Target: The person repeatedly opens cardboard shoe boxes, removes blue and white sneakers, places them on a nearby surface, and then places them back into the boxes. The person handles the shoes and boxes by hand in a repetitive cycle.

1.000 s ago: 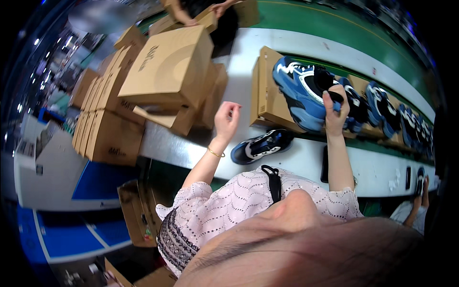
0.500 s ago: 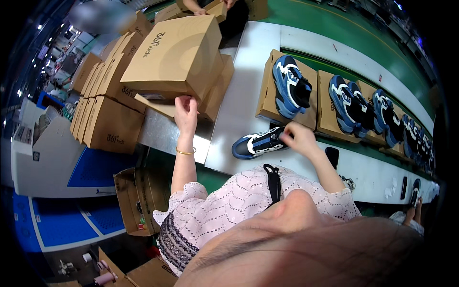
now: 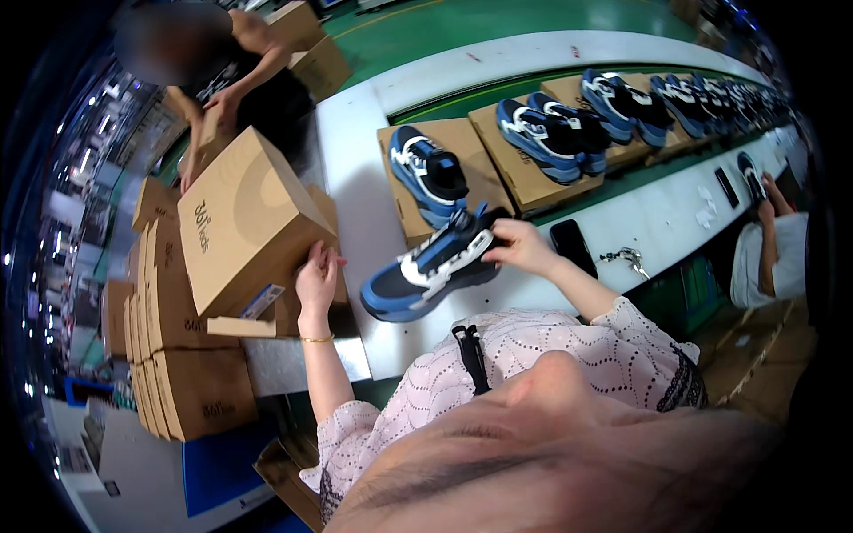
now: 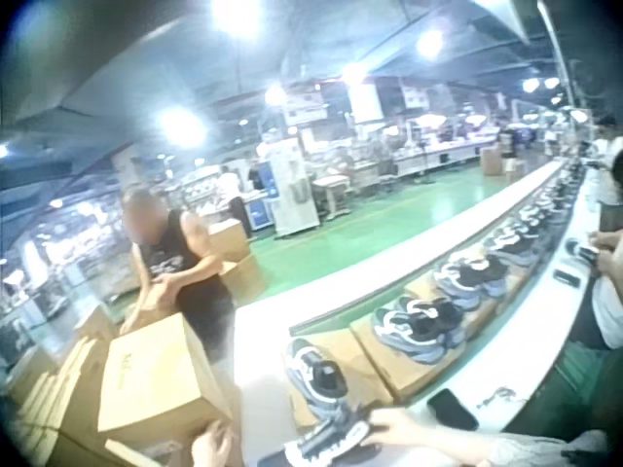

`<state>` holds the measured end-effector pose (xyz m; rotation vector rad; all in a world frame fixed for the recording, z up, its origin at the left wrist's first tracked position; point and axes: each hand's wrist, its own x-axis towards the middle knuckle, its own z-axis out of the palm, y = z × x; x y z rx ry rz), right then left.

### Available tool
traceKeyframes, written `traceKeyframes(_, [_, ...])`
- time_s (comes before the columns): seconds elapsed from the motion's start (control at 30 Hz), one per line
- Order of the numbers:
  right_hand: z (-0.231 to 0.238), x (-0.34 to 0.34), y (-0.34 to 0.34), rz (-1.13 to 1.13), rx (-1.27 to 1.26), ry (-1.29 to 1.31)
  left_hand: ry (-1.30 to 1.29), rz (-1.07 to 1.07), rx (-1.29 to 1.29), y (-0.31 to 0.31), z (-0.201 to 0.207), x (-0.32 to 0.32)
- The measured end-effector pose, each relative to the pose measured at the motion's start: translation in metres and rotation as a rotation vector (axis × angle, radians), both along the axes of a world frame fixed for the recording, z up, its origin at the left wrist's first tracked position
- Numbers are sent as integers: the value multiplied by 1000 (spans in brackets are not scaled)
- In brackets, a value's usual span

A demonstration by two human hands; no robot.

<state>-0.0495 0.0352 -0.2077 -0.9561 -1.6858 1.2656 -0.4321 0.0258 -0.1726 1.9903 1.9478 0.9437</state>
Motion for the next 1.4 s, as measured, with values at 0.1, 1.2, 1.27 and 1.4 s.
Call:
traceKeyframes(0.1, [32, 25, 2, -293, -162, 320, 4, -102, -78, 10, -2, 15])
traceKeyframes(1.2, [-50, -20, -2, 353, 110, -577, -591, 511, 528, -16, -99, 24])
traceKeyframes(1.27, [-50, -20, -5, 374, 91, -596, -585, 288, 302, -11, -93, 2])
traceKeyframes(1.4, [-64, -21, -2, 411, 127, -626, -65, 135, 493, 12, -38, 47])
